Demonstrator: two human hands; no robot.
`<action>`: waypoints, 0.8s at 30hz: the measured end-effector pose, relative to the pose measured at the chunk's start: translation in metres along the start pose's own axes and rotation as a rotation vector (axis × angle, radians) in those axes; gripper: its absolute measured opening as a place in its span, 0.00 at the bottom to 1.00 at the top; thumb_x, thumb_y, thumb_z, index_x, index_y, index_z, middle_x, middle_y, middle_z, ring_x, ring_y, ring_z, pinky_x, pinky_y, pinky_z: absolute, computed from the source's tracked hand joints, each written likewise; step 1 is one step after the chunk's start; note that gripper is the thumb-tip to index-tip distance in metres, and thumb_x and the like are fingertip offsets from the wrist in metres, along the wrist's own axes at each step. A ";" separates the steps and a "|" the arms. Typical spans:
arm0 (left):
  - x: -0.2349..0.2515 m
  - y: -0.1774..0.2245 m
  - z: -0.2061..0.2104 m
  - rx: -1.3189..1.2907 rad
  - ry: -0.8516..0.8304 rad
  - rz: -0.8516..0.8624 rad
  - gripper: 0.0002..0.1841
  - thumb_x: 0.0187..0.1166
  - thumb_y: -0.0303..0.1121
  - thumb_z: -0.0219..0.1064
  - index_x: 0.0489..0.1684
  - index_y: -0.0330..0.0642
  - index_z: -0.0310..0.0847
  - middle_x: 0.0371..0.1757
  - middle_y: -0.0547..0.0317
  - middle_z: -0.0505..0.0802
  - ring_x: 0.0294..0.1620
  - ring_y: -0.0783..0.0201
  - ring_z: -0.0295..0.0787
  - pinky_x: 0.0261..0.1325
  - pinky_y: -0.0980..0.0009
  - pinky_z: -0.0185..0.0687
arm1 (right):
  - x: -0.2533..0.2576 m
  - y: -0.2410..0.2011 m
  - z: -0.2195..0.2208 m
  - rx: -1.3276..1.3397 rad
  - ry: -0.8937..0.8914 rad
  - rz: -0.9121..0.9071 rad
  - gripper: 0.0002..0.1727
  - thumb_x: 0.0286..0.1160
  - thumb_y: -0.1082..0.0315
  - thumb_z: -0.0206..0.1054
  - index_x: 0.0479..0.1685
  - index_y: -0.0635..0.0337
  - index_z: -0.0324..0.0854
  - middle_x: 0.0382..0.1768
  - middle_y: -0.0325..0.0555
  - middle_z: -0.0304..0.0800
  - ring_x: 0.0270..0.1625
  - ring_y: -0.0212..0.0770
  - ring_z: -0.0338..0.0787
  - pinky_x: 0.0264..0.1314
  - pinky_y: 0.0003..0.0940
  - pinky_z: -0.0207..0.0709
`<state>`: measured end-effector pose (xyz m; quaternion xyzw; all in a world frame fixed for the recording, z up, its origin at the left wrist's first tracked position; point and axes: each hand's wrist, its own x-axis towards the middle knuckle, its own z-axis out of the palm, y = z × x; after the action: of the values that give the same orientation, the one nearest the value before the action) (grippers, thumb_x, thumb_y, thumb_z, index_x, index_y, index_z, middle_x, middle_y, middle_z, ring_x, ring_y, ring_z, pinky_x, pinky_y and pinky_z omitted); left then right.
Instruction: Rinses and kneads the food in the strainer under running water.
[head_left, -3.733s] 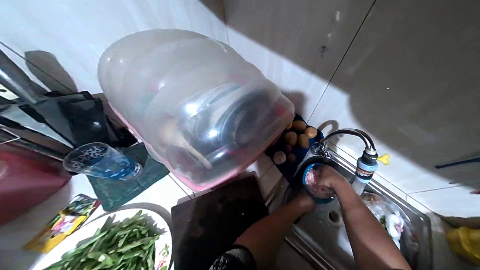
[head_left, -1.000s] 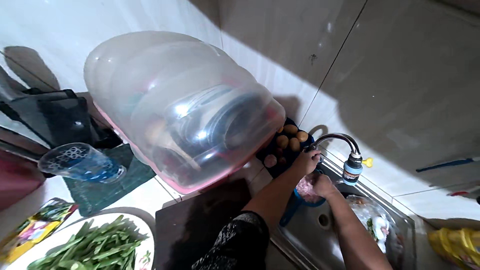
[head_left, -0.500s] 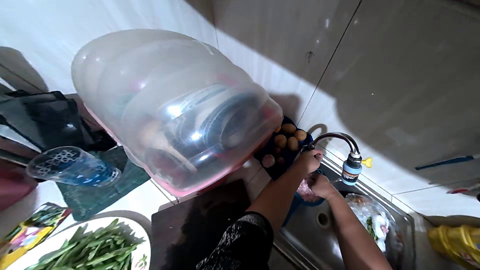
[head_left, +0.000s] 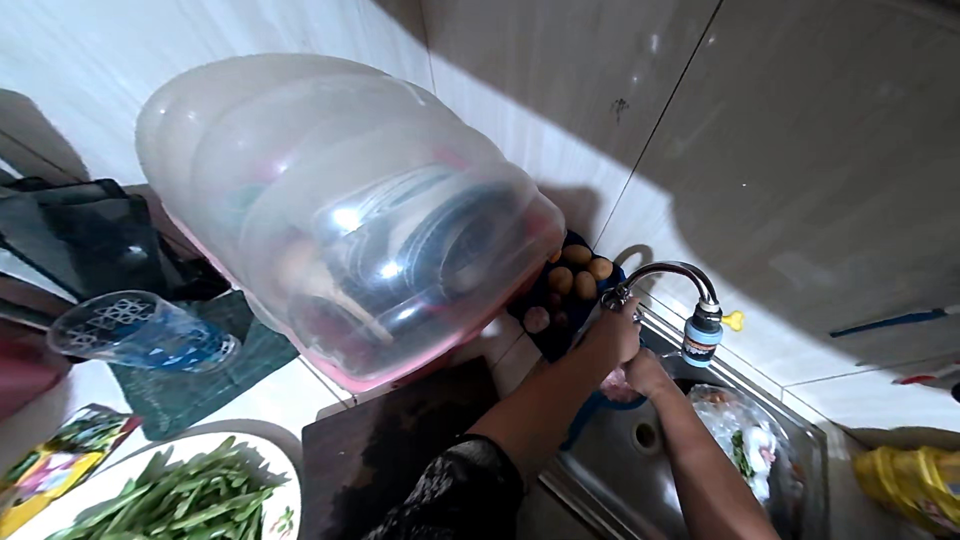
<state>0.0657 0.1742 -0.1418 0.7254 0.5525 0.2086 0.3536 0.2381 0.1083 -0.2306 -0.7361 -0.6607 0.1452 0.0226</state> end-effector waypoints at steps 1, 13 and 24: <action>-0.038 0.001 -0.008 0.059 0.012 -0.038 0.37 0.75 0.53 0.65 0.88 0.67 0.57 0.57 0.55 0.93 0.53 0.53 0.93 0.52 0.46 0.92 | 0.001 0.006 0.004 0.015 0.048 -0.030 0.30 0.54 0.46 0.79 0.60 0.43 0.86 0.55 0.42 0.93 0.59 0.47 0.92 0.63 0.60 0.85; -0.197 -0.071 0.063 0.421 -0.213 -0.201 0.45 0.68 0.45 0.72 0.88 0.41 0.54 0.51 0.45 0.93 0.48 0.44 0.93 0.46 0.44 0.89 | -0.017 -0.040 0.011 -0.121 -0.415 -0.095 0.46 0.46 0.34 0.80 0.68 0.53 0.82 0.64 0.59 0.88 0.69 0.66 0.84 0.70 0.77 0.71; -0.205 -0.084 0.061 0.378 -0.144 -0.125 0.41 0.71 0.44 0.69 0.89 0.48 0.57 0.46 0.54 0.94 0.45 0.50 0.94 0.45 0.47 0.90 | -0.004 -0.033 0.040 -0.197 -0.366 -0.025 0.47 0.48 0.29 0.75 0.66 0.55 0.82 0.63 0.59 0.89 0.68 0.65 0.85 0.67 0.77 0.73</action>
<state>-0.0093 -0.0257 -0.2268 0.7562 0.5990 0.0267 0.2619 0.1958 0.1018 -0.2602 -0.6878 -0.6739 0.2111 -0.1680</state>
